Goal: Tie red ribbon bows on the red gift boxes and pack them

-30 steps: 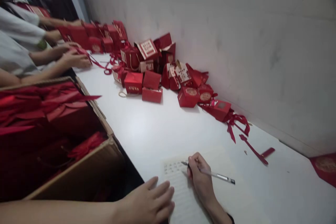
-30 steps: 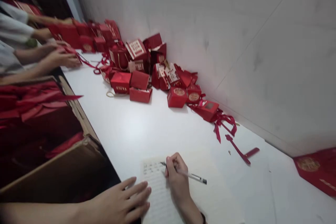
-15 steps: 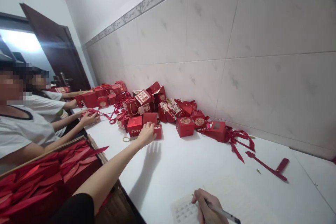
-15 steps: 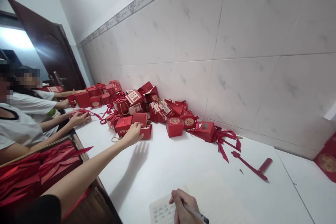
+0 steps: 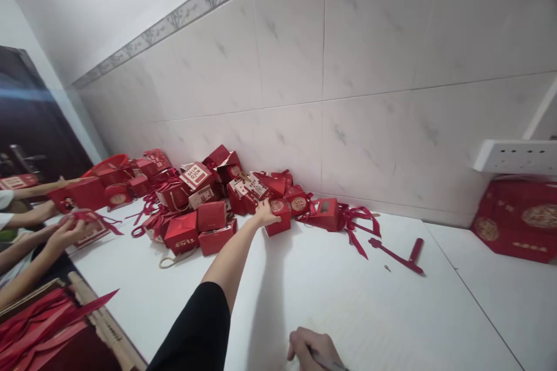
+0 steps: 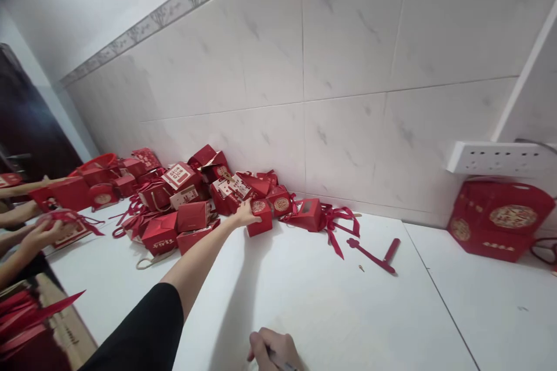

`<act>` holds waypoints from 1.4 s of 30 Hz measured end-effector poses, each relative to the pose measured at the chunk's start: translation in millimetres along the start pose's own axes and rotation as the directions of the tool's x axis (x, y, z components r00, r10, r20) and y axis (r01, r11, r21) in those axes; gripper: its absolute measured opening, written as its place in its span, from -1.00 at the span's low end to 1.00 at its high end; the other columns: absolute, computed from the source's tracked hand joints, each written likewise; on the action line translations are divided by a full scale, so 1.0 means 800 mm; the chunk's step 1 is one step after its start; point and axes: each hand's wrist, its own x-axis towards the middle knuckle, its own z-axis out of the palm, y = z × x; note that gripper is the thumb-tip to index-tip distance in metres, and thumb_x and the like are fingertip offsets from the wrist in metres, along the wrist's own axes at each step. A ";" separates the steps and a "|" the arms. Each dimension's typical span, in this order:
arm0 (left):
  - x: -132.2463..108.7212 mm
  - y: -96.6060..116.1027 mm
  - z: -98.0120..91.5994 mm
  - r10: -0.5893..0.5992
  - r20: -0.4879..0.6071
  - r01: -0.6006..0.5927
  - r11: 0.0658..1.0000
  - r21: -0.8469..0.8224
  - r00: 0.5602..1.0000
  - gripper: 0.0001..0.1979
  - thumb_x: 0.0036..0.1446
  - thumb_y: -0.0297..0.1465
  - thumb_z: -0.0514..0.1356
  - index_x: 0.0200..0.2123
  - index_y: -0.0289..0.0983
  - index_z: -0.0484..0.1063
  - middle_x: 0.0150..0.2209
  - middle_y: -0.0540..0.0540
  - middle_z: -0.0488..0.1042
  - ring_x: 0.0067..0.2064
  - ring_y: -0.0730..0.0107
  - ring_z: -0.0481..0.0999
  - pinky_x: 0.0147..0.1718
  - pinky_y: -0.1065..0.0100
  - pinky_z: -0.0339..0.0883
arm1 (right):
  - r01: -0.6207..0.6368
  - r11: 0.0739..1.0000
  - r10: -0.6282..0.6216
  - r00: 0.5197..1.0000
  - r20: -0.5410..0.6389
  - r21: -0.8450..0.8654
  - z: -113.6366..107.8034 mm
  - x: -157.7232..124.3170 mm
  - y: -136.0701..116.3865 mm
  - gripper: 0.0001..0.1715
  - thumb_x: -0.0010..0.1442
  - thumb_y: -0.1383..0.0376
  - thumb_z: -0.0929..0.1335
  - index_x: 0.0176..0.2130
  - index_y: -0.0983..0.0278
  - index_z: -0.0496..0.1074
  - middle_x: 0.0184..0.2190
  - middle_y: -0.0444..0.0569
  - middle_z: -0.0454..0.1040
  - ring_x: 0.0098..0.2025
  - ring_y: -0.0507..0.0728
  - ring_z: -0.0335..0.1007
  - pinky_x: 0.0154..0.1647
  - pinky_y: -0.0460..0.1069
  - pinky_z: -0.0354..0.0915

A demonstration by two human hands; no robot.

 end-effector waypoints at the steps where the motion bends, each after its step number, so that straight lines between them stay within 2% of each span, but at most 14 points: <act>1: -0.003 0.000 0.001 0.021 -0.014 -0.021 1.000 -0.006 1.000 -0.10 -0.20 -0.26 0.23 0.16 -0.49 -0.10 0.10 -0.52 0.09 0.11 -0.24 0.21 -0.03 -0.01 0.20 | 0.001 1.000 -0.001 1.000 0.009 -0.006 -0.001 0.000 -0.001 -0.23 0.09 -0.25 0.10 -0.52 0.32 0.43 -0.75 -0.12 0.19 -0.65 0.00 0.18 -0.64 -0.14 0.01; 3: -0.016 -0.003 0.002 0.102 -0.056 -0.103 0.995 -0.008 0.993 -0.12 -0.19 -0.33 0.23 0.18 -0.46 -0.10 0.11 -0.48 0.06 0.11 -0.18 0.22 0.01 0.01 0.18 | 0.000 1.000 0.000 0.999 0.035 0.004 -0.002 -0.002 -0.002 -0.25 0.12 -0.22 0.10 -0.50 0.33 0.42 -0.75 -0.14 0.20 -0.65 -0.01 0.19 -0.63 -0.15 0.04; 7: -0.063 -0.024 -0.002 0.334 -0.098 -0.333 0.942 0.026 0.937 -0.17 -0.21 -0.51 0.19 0.19 -0.32 -0.05 0.19 -0.31 -0.03 0.26 -0.04 -0.08 0.19 0.04 -0.10 | -0.037 0.998 0.031 0.995 0.097 0.052 -0.004 -0.010 -0.004 -0.30 0.16 -0.19 0.08 -0.39 0.32 0.38 -0.79 -0.21 0.18 -0.72 -0.04 0.12 -0.63 -0.16 0.08; 11: -0.117 -0.058 -0.012 0.556 0.011 -0.556 0.831 0.029 0.831 -0.31 -0.22 -0.43 0.25 0.06 -0.33 0.16 0.16 -0.31 0.02 0.26 -0.08 -0.11 0.18 0.02 -0.07 | -0.040 0.997 0.035 0.996 0.085 0.060 -0.007 -0.018 -0.011 -0.33 0.18 -0.17 0.09 -0.36 0.32 0.37 -0.77 -0.21 0.23 -0.73 -0.05 0.09 -0.64 -0.17 0.08; 12: -0.128 -0.062 -0.013 0.545 -0.003 -0.545 0.838 -0.004 0.838 -0.38 -0.21 -0.39 0.25 0.00 -0.34 0.20 0.15 -0.31 0.04 0.25 -0.06 -0.08 0.18 0.05 -0.05 | -0.038 0.997 0.033 0.997 0.075 0.061 -0.007 -0.020 -0.013 -0.33 0.18 -0.17 0.09 -0.36 0.32 0.37 -0.76 -0.20 0.25 -0.73 -0.05 0.10 -0.65 -0.17 0.08; 15: -0.145 -0.052 -0.009 0.220 -0.200 -0.257 0.950 -0.180 0.955 -0.50 -0.11 -0.30 0.21 -0.08 -0.32 0.18 0.13 -0.28 0.08 0.24 0.10 -0.01 0.19 0.18 -0.07 | -0.029 0.997 0.026 0.999 0.042 0.072 -0.007 -0.022 -0.017 -0.34 0.19 -0.16 0.09 -0.39 0.32 0.35 -0.77 -0.19 0.25 -0.73 -0.05 0.09 -0.67 -0.17 0.04; 16: -0.145 -0.041 -0.005 0.070 -0.264 -0.136 0.961 -0.243 0.962 -0.48 -0.07 -0.28 0.20 -0.05 -0.34 0.14 0.13 -0.31 0.06 0.23 0.12 -0.01 0.19 0.19 -0.09 | -0.027 0.997 0.025 0.999 0.034 0.078 -0.007 -0.022 -0.017 -0.35 0.18 -0.16 0.09 -0.40 0.32 0.35 -0.77 -0.20 0.24 -0.74 -0.06 0.08 -0.69 -0.18 0.02; 21: -0.120 0.029 0.031 -0.344 -0.340 0.196 0.895 -0.402 0.875 -0.07 -0.13 -0.13 0.22 0.11 -0.41 -0.28 0.16 -0.52 -0.12 0.25 -0.13 -0.12 0.13 -0.03 -0.08 | -0.039 0.992 0.034 0.999 0.039 0.121 -0.004 -0.020 -0.012 -0.38 0.16 -0.16 0.13 -0.41 0.32 0.31 -0.81 -0.21 0.22 -0.80 -0.07 0.01 -0.77 -0.18 -0.09; 24: -0.104 0.055 0.045 -0.456 -0.347 0.280 0.847 -0.453 0.819 0.01 -0.16 -0.14 0.22 0.13 -0.40 -0.41 0.19 -0.55 -0.19 0.26 -0.18 -0.23 0.12 -0.11 -0.15 | -0.010 0.989 0.005 0.999 0.033 0.146 -0.004 -0.021 -0.011 -0.39 0.16 -0.15 0.13 -0.42 0.32 0.30 -0.82 -0.22 0.20 -0.81 -0.07 0.01 -0.77 -0.19 -0.09; 27: -0.098 0.054 0.045 -0.477 -0.335 0.293 0.831 -0.474 0.812 -0.05 -0.13 -0.24 0.18 0.13 -0.49 -0.38 0.16 -0.57 -0.12 0.25 -0.19 -0.14 0.15 -0.06 -0.17 | 0.016 0.985 -0.021 0.999 0.028 0.172 -0.005 -0.024 -0.013 -0.39 0.17 -0.15 0.13 -0.43 0.31 0.30 -0.82 -0.25 0.16 -0.80 -0.07 0.00 -0.77 -0.19 -0.07; 30: -0.104 0.032 0.031 -0.382 -0.310 0.217 0.863 -0.456 0.871 -0.05 -0.17 -0.29 0.20 0.15 -0.54 -0.30 0.14 -0.55 -0.04 0.23 -0.16 -0.05 0.15 0.02 -0.07 | 0.024 0.985 -0.030 0.999 0.031 0.170 -0.006 -0.026 -0.016 -0.39 0.18 -0.15 0.13 -0.43 0.31 0.30 -0.81 -0.25 0.15 -0.78 -0.07 0.01 -0.75 -0.19 -0.04; 35: -0.142 -0.021 -0.019 -0.017 -0.265 -0.080 0.932 -0.354 0.964 -0.07 -0.31 -0.33 0.28 0.15 -0.33 -0.07 0.14 -0.25 0.14 0.17 0.08 0.15 0.15 0.22 0.05 | 0.017 0.983 -0.024 0.999 0.034 0.183 -0.006 -0.024 -0.014 -0.38 0.15 -0.17 0.14 -0.44 0.32 0.29 -0.82 -0.22 0.19 -0.79 -0.06 0.00 -0.75 -0.18 -0.07; 39: -0.190 -0.055 -0.073 0.219 -0.291 -0.294 0.923 -0.248 0.931 -0.11 -0.33 -0.30 0.30 0.13 -0.20 0.00 0.08 -0.16 0.22 0.11 0.12 0.24 0.12 0.21 0.12 | 0.009 0.975 -0.018 0.999 0.040 0.220 -0.006 -0.024 -0.013 -0.39 0.13 -0.17 0.16 -0.44 0.32 0.30 -0.81 -0.22 0.20 -0.80 -0.07 -0.01 -0.77 -0.19 -0.09; 42: -0.238 -0.079 -0.116 0.251 -0.392 -0.340 0.924 -0.176 0.885 -0.12 -0.26 -0.24 0.26 0.14 -0.23 -0.05 0.09 -0.20 0.17 0.11 0.12 0.23 0.12 0.19 0.12 | 0.002 0.969 -0.012 0.999 0.039 0.245 -0.006 -0.027 -0.013 -0.38 0.13 -0.18 0.16 -0.44 0.32 0.30 -0.81 -0.22 0.18 -0.80 -0.06 0.00 -0.78 -0.19 -0.09</act>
